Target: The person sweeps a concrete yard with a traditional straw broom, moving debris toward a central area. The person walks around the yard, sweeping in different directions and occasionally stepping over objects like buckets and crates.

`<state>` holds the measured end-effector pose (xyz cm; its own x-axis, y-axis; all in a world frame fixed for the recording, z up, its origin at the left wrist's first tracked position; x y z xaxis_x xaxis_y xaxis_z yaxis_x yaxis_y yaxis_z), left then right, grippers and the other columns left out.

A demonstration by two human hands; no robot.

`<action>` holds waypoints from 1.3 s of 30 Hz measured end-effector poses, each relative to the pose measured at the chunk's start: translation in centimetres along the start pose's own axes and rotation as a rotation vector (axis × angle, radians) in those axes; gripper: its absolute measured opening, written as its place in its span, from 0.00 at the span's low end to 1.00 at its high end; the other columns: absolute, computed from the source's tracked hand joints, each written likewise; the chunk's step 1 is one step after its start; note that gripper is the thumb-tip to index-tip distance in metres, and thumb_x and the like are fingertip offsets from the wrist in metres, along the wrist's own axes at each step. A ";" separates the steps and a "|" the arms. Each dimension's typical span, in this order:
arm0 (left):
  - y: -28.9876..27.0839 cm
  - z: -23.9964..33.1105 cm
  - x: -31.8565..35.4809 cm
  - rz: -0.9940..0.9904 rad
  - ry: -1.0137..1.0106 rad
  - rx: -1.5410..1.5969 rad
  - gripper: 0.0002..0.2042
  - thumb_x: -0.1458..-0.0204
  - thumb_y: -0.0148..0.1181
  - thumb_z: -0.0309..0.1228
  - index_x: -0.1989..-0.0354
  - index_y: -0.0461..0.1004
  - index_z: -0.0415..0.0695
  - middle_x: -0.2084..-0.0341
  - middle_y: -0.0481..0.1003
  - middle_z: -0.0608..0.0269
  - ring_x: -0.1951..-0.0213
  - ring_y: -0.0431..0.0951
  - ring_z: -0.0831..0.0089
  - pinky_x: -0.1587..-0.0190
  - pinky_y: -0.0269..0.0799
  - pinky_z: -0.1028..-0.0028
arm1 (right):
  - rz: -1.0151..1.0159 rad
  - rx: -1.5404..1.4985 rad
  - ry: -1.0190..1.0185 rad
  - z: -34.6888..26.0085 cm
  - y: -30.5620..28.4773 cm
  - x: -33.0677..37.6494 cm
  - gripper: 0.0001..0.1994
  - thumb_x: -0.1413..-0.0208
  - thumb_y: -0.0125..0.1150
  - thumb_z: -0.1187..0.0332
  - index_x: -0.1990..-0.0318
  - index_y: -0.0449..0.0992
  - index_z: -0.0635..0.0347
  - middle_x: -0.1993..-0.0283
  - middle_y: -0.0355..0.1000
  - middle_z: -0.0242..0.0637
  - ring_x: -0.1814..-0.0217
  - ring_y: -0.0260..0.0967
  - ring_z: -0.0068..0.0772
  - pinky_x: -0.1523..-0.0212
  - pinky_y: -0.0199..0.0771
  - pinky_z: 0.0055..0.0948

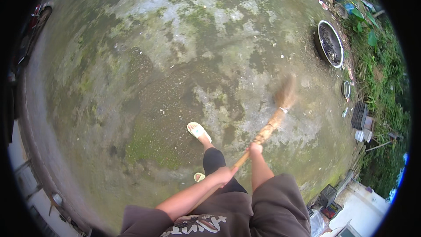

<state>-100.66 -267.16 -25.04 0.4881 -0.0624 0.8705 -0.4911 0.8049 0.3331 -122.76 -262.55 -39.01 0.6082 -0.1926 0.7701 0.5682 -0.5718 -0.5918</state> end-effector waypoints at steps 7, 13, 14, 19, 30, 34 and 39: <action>1.4 4.8 3.7 -0.011 0.058 -0.300 0.34 0.46 0.34 0.57 0.86 0.66 0.35 0.93 0.67 0.57 0.90 0.70 0.63 0.84 0.69 0.68 | -0.154 -0.332 -0.094 -3.4 -6.6 3.3 0.08 0.47 0.44 0.69 0.77 0.60 0.57 0.84 0.55 0.31 0.86 0.53 0.27 0.84 0.63 0.31; -3.6 -5.0 14.5 0.379 0.008 0.085 0.28 0.46 0.38 0.55 0.78 0.65 0.37 0.91 0.68 0.59 0.90 0.70 0.68 0.87 0.67 0.71 | -0.568 -0.111 -0.184 -0.8 10.7 17.1 0.03 0.51 0.50 0.75 0.71 0.63 0.63 0.82 0.62 0.35 0.88 0.61 0.29 0.90 0.66 0.30; -3.6 -8.0 16.6 0.457 -0.037 0.213 0.28 0.47 0.40 0.55 0.80 0.65 0.38 0.91 0.67 0.60 0.92 0.69 0.69 0.88 0.66 0.70 | -0.639 -0.017 -0.298 0.2 13.8 20.3 0.04 0.51 0.51 0.74 0.71 0.64 0.65 0.83 0.64 0.37 0.89 0.63 0.30 0.90 0.68 0.30; -1.1 -19.8 22.6 0.774 -0.176 0.806 0.26 0.47 0.37 0.57 0.74 0.60 0.42 0.93 0.60 0.65 0.93 0.62 0.74 0.90 0.62 0.72 | -0.986 0.602 -0.313 12.4 26.3 34.9 0.14 0.54 0.53 0.74 0.60 0.58 0.69 0.77 0.68 0.45 0.86 0.69 0.34 0.88 0.72 0.33; -6.4 -12.9 17.3 0.695 -0.209 1.064 0.27 0.49 0.34 0.60 0.72 0.59 0.43 0.91 0.60 0.63 0.92 0.62 0.73 0.88 0.67 0.70 | -0.987 0.898 -0.352 8.4 32.0 32.4 0.09 0.54 0.53 0.71 0.68 0.69 0.69 0.81 0.70 0.42 0.84 0.71 0.33 0.85 0.72 0.31; -8.2 2.6 5.1 0.372 -0.157 0.551 0.26 0.46 0.35 0.55 0.72 0.63 0.39 0.89 0.65 0.60 0.91 0.66 0.69 0.88 0.68 0.69 | -0.696 0.269 -0.123 -9.2 23.3 12.3 0.03 0.50 0.49 0.74 0.73 0.66 0.64 0.82 0.64 0.39 0.87 0.64 0.33 0.89 0.69 0.35; -3.9 22.3 -7.8 -0.033 0.010 0.035 0.34 0.48 0.36 0.58 0.89 0.65 0.36 0.93 0.66 0.55 0.91 0.68 0.62 0.86 0.67 0.65 | 0.025 0.100 -0.040 -24.5 -0.9 -6.8 0.05 0.52 0.47 0.74 0.68 0.64 0.64 0.78 0.63 0.42 0.86 0.62 0.35 0.84 0.70 0.37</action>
Point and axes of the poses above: each hand's wrist, its own x-axis away from the middle knuckle, its own y-axis out of the palm, z = x × y, the point moved 10 cm from there along -x, towards the middle knuckle
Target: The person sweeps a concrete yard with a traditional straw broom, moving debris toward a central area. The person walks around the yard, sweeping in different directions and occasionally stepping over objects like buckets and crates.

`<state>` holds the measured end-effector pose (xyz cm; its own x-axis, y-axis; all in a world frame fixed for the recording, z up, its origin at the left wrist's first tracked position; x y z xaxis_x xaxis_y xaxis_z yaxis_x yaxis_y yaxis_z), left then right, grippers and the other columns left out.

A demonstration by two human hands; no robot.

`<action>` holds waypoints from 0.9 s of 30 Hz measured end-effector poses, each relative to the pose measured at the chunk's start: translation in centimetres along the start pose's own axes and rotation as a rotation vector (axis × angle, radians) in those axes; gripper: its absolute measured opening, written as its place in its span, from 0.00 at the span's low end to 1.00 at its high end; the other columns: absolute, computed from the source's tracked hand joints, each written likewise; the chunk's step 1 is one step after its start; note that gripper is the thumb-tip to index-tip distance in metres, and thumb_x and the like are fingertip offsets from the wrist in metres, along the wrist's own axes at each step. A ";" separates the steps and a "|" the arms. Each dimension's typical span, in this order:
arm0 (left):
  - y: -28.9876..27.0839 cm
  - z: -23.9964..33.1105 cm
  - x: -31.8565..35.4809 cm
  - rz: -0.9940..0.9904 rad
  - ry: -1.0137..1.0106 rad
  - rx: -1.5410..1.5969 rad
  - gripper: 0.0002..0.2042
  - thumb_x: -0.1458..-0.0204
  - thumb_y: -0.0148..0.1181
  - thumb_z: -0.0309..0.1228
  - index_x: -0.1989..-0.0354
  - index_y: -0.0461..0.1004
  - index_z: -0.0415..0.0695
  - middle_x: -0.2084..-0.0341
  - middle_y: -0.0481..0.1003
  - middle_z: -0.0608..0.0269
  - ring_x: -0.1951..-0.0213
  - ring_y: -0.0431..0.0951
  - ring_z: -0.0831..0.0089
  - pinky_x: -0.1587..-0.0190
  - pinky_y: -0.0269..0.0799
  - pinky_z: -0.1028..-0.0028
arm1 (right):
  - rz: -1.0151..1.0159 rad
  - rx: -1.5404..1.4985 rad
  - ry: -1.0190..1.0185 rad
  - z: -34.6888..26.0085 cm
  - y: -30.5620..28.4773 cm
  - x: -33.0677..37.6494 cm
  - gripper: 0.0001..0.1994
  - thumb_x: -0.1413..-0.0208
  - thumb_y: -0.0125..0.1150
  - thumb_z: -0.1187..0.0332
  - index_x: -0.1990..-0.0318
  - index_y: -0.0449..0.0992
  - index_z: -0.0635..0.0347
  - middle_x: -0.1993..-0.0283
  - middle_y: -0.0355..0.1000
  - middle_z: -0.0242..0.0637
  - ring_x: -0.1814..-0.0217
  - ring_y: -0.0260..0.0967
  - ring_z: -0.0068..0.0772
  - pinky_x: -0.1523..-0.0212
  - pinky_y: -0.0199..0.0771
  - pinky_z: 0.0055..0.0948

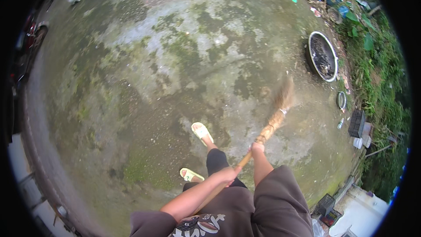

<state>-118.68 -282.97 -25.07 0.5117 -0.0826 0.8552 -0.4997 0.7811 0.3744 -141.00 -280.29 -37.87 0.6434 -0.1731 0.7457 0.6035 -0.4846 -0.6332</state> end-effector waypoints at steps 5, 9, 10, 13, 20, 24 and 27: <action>5.7 5.9 0.9 -0.120 0.014 -0.214 0.33 0.47 0.34 0.57 0.87 0.64 0.36 0.94 0.64 0.59 0.92 0.66 0.66 0.88 0.64 0.67 | -0.001 -0.426 0.127 2.1 -11.6 -1.0 0.02 0.52 0.47 0.76 0.71 0.62 0.62 0.81 0.59 0.37 0.86 0.58 0.33 0.84 0.66 0.35; 0.6 4.4 6.7 0.025 0.056 -0.312 0.31 0.45 0.34 0.55 0.84 0.65 0.36 0.93 0.65 0.60 0.92 0.67 0.67 0.88 0.65 0.70 | -0.229 -0.465 -0.086 -0.9 -5.4 5.1 0.04 0.50 0.45 0.73 0.75 0.62 0.58 0.84 0.56 0.32 0.85 0.56 0.29 0.84 0.65 0.34; -1.1 3.4 8.3 0.068 0.054 -0.277 0.30 0.45 0.34 0.54 0.82 0.65 0.36 0.93 0.66 0.61 0.91 0.68 0.68 0.88 0.65 0.70 | -0.267 -0.453 -0.101 -1.7 -2.3 7.1 0.04 0.50 0.44 0.73 0.75 0.62 0.58 0.84 0.57 0.32 0.86 0.57 0.29 0.85 0.65 0.35; -6.0 -1.5 14.5 0.256 0.062 -0.042 0.27 0.45 0.35 0.53 0.76 0.65 0.37 0.93 0.64 0.63 0.91 0.67 0.71 0.88 0.64 0.72 | -0.521 -0.298 -0.202 -3.4 8.2 15.3 0.02 0.51 0.47 0.75 0.73 0.61 0.60 0.83 0.59 0.34 0.85 0.60 0.30 0.85 0.69 0.36; -5.3 -19.8 25.5 0.721 -0.080 0.811 0.24 0.46 0.36 0.56 0.71 0.60 0.44 0.92 0.60 0.66 0.93 0.60 0.75 0.91 0.61 0.73 | -0.974 0.382 -0.391 8.4 29.0 38.0 0.13 0.54 0.54 0.75 0.66 0.55 0.67 0.81 0.65 0.43 0.87 0.68 0.35 0.89 0.71 0.35; -2.1 -26.6 27.7 0.835 -0.103 1.300 0.24 0.47 0.34 0.58 0.71 0.57 0.46 0.92 0.57 0.66 0.93 0.59 0.74 0.90 0.62 0.72 | -1.086 0.891 -0.535 19.4 34.1 46.9 0.14 0.55 0.56 0.73 0.65 0.63 0.75 0.78 0.70 0.48 0.82 0.72 0.38 0.84 0.74 0.33; -1.2 -28.2 28.1 0.840 -0.145 1.506 0.26 0.49 0.33 0.61 0.71 0.56 0.47 0.92 0.56 0.67 0.92 0.57 0.75 0.89 0.61 0.71 | -1.186 1.185 -0.627 24.4 35.2 50.8 0.15 0.55 0.56 0.70 0.63 0.67 0.76 0.73 0.72 0.52 0.80 0.73 0.38 0.78 0.75 0.32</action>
Point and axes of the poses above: each hand's wrist, its own x-axis away from the middle knuckle, its own y-axis out of the palm, z = x × y, the point moved 10 cm from there along -x, towards the middle knuckle
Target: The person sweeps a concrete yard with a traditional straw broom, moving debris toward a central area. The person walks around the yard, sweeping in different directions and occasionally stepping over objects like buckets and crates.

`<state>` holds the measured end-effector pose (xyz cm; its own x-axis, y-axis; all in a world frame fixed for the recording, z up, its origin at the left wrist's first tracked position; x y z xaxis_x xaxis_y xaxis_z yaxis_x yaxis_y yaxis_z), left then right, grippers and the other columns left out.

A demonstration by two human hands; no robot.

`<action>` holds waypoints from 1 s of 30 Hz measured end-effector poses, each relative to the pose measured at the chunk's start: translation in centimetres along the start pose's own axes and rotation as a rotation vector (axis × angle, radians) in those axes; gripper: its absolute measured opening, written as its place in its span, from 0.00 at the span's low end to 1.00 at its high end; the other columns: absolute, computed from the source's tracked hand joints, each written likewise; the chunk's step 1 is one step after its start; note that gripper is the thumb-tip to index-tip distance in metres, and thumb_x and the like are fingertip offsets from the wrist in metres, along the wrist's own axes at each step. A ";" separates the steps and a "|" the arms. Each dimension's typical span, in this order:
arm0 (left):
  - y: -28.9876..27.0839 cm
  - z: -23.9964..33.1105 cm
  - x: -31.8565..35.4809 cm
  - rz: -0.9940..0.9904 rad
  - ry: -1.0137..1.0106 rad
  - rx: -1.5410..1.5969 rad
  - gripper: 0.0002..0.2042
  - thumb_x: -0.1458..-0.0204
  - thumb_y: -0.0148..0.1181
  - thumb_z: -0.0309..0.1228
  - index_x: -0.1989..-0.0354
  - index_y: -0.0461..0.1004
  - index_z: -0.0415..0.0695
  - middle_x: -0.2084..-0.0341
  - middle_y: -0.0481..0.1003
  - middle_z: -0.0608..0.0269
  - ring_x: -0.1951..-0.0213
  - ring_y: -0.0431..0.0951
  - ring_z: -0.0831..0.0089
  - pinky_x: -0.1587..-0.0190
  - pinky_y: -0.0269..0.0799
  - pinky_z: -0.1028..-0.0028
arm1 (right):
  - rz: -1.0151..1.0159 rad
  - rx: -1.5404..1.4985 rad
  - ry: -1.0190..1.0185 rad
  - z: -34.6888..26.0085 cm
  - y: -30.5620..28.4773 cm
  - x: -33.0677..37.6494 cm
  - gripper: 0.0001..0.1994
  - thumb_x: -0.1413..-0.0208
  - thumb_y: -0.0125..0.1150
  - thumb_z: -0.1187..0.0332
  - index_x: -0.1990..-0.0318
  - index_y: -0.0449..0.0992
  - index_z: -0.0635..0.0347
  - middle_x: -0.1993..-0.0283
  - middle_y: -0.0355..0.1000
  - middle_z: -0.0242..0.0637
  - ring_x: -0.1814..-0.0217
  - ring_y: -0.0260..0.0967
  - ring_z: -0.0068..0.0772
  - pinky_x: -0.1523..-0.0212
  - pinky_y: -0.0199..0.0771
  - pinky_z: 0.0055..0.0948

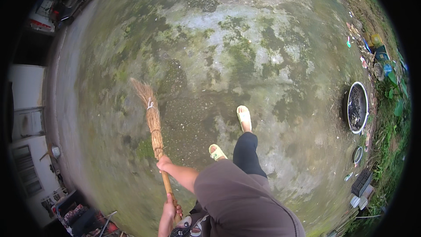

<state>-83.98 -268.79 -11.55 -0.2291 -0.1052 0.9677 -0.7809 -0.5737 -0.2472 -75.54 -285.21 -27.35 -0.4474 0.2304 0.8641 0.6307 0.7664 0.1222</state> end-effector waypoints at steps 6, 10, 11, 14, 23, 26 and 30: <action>11.8 5.7 -1.1 -0.146 -0.027 -0.167 0.26 0.48 0.33 0.60 0.70 0.56 0.45 0.91 0.58 0.65 0.92 0.60 0.74 0.88 0.64 0.70 | 0.072 -0.072 0.118 3.0 -15.2 -2.0 0.12 0.56 0.56 0.69 0.71 0.71 0.74 0.77 0.73 0.46 0.80 0.73 0.35 0.76 0.75 0.30; 28.6 9.9 -2.0 -0.320 0.006 -0.680 0.24 0.44 0.32 0.53 0.72 0.58 0.41 0.91 0.59 0.65 0.91 0.60 0.74 0.87 0.66 0.71 | 0.393 -0.780 0.179 13.2 -36.7 -1.7 0.05 0.51 0.52 0.72 0.74 0.66 0.63 0.84 0.63 0.36 0.87 0.63 0.32 0.87 0.69 0.35; 33.4 11.0 -2.2 -0.418 0.078 -0.849 0.23 0.44 0.34 0.53 0.73 0.60 0.42 0.91 0.61 0.64 0.91 0.63 0.73 0.87 0.66 0.71 | 0.528 -0.794 0.230 16.9 -42.2 -0.7 0.05 0.49 0.51 0.71 0.73 0.66 0.61 0.84 0.61 0.36 0.88 0.61 0.32 0.87 0.68 0.35; 47.5 9.7 -1.9 -0.578 0.060 -1.157 0.28 0.45 0.34 0.55 0.81 0.62 0.40 0.93 0.62 0.62 0.91 0.65 0.71 0.88 0.66 0.71 | 0.857 -1.055 0.423 30.2 -56.4 6.5 0.03 0.53 0.49 0.73 0.70 0.66 0.63 0.81 0.63 0.39 0.85 0.63 0.35 0.85 0.69 0.39; 59.5 7.0 6.5 -0.870 0.271 -1.685 0.31 0.47 0.36 0.56 0.80 0.71 0.36 0.90 0.69 0.56 0.90 0.70 0.64 0.86 0.69 0.66 | 1.141 -1.468 0.261 40.3 -63.2 26.2 0.03 0.53 0.46 0.74 0.72 0.59 0.57 0.83 0.56 0.33 0.85 0.56 0.31 0.84 0.65 0.34; 54.5 10.7 7.2 -0.810 0.274 -1.574 0.30 0.45 0.33 0.54 0.76 0.68 0.36 0.87 0.70 0.54 0.86 0.73 0.61 0.83 0.70 0.64 | 1.097 -1.331 0.119 32.0 -62.6 23.3 0.04 0.54 0.48 0.74 0.74 0.59 0.58 0.82 0.57 0.33 0.85 0.57 0.30 0.83 0.65 0.35; 45.3 16.9 7.1 -0.617 0.369 -1.278 0.28 0.45 0.36 0.53 0.67 0.67 0.36 0.86 0.69 0.58 0.87 0.72 0.68 0.85 0.68 0.71 | 0.753 -1.149 -0.021 16.8 -58.7 14.1 0.03 0.52 0.48 0.74 0.73 0.61 0.60 0.81 0.58 0.34 0.83 0.60 0.30 0.83 0.69 0.35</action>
Point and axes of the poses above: each hand's wrist, its own x-axis away from the middle knuckle, its own y-axis out of the palm, z = x × y, the point moved 10 cm from there along -x, towards the middle knuckle
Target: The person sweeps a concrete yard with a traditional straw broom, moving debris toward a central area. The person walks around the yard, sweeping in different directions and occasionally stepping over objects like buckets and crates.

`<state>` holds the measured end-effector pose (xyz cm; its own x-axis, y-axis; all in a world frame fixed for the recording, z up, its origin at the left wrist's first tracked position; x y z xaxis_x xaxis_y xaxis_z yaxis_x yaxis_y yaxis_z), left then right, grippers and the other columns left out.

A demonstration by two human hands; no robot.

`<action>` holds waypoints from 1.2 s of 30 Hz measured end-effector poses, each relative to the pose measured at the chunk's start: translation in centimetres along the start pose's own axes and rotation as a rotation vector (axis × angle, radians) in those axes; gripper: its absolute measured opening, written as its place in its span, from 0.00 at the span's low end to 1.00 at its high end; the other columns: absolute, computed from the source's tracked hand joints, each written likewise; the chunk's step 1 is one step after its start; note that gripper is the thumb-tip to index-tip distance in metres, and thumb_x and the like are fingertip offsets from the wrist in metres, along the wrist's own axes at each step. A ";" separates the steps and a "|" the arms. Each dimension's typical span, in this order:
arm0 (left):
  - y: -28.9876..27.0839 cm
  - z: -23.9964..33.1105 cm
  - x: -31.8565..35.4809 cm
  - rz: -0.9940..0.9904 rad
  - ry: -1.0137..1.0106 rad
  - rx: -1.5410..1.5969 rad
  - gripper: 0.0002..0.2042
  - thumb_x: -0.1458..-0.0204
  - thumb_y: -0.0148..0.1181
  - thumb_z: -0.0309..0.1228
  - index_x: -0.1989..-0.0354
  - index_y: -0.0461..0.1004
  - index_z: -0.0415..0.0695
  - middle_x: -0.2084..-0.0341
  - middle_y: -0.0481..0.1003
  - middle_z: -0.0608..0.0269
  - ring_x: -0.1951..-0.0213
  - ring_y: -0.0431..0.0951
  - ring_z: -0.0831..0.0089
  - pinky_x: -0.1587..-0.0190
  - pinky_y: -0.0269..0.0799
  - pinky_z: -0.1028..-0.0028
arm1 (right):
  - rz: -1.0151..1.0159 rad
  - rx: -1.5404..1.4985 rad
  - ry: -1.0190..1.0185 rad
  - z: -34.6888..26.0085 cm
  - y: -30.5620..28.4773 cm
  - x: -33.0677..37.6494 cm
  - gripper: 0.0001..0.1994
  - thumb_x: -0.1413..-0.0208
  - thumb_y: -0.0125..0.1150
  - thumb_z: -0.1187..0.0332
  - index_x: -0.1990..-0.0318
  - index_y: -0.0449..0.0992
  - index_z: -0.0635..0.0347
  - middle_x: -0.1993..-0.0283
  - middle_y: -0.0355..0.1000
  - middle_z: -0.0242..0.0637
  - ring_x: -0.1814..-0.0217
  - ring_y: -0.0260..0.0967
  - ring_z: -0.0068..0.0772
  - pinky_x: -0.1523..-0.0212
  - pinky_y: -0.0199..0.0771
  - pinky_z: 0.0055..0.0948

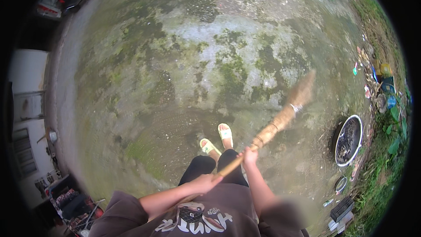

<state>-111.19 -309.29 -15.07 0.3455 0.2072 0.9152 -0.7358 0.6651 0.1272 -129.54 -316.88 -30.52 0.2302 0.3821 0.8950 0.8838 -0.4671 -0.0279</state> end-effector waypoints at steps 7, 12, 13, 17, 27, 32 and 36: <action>-1.2 -15.6 10.0 0.464 -0.201 0.921 0.25 0.46 0.36 0.56 0.67 0.62 0.43 0.91 0.60 0.67 0.92 0.60 0.77 0.89 0.62 0.74 | -0.532 0.571 0.020 13.5 26.3 9.3 0.05 0.54 0.52 0.77 0.74 0.62 0.68 0.84 0.63 0.39 0.87 0.65 0.35 0.88 0.71 0.37; 2.2 -22.8 12.9 0.627 -0.268 1.392 0.25 0.48 0.35 0.59 0.71 0.58 0.45 0.92 0.57 0.66 0.93 0.58 0.75 0.90 0.61 0.72 | -0.789 1.232 0.020 26.7 32.9 16.9 0.12 0.54 0.56 0.71 0.67 0.65 0.74 0.78 0.71 0.47 0.83 0.72 0.37 0.81 0.74 0.33; 2.5 -23.2 13.0 0.632 -0.280 1.490 0.26 0.48 0.35 0.60 0.72 0.57 0.46 0.92 0.57 0.66 0.93 0.58 0.75 0.90 0.61 0.71 | -0.799 1.256 0.030 28.1 33.2 17.8 0.15 0.55 0.56 0.69 0.64 0.65 0.74 0.72 0.72 0.52 0.79 0.73 0.40 0.78 0.75 0.33; 0.9 -20.3 12.0 0.564 -0.373 1.531 0.28 0.51 0.34 0.63 0.71 0.56 0.44 0.91 0.57 0.65 0.93 0.58 0.74 0.89 0.62 0.71 | -0.826 1.279 0.151 27.3 33.5 16.2 0.13 0.55 0.56 0.69 0.68 0.69 0.75 0.76 0.72 0.49 0.81 0.73 0.38 0.81 0.74 0.33; -11.9 12.0 -13.6 0.086 -0.207 0.502 0.29 0.48 0.37 0.57 0.82 0.61 0.41 0.91 0.63 0.61 0.91 0.66 0.71 0.88 0.67 0.68 | 0.102 0.522 0.091 -12.1 12.8 -20.1 0.10 0.56 0.57 0.68 0.75 0.69 0.68 0.81 0.68 0.41 0.83 0.69 0.35 0.85 0.73 0.35; -2.8 27.8 -21.9 -0.336 -0.067 -0.026 0.31 0.46 0.33 0.56 0.87 0.62 0.39 0.94 0.63 0.62 0.91 0.65 0.69 0.85 0.65 0.68 | 0.653 0.281 0.243 -21.2 -17.0 -21.3 0.11 0.49 0.49 0.68 0.62 0.66 0.66 0.75 0.67 0.42 0.77 0.68 0.39 0.75 0.71 0.37; -1.1 29.8 -18.7 -0.378 -0.037 -0.312 0.32 0.46 0.33 0.56 0.82 0.67 0.37 0.90 0.69 0.55 0.88 0.71 0.64 0.83 0.69 0.66 | 0.579 -0.239 0.143 -20.1 -20.5 -14.4 0.04 0.53 0.46 0.73 0.72 0.58 0.59 0.83 0.56 0.35 0.86 0.56 0.31 0.84 0.63 0.35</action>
<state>-134.16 -335.31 -20.92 0.5299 -0.1119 0.8407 -0.3511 0.8734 0.3375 -159.19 -328.89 -33.91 0.5719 -0.0876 0.8156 0.5138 -0.7368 -0.4394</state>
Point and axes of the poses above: each hand's wrist, its own x-axis away from the middle knuckle, its own y-axis out of the palm, z = x × y, the point moved 10 cm from there along -x, towards the middle knuckle
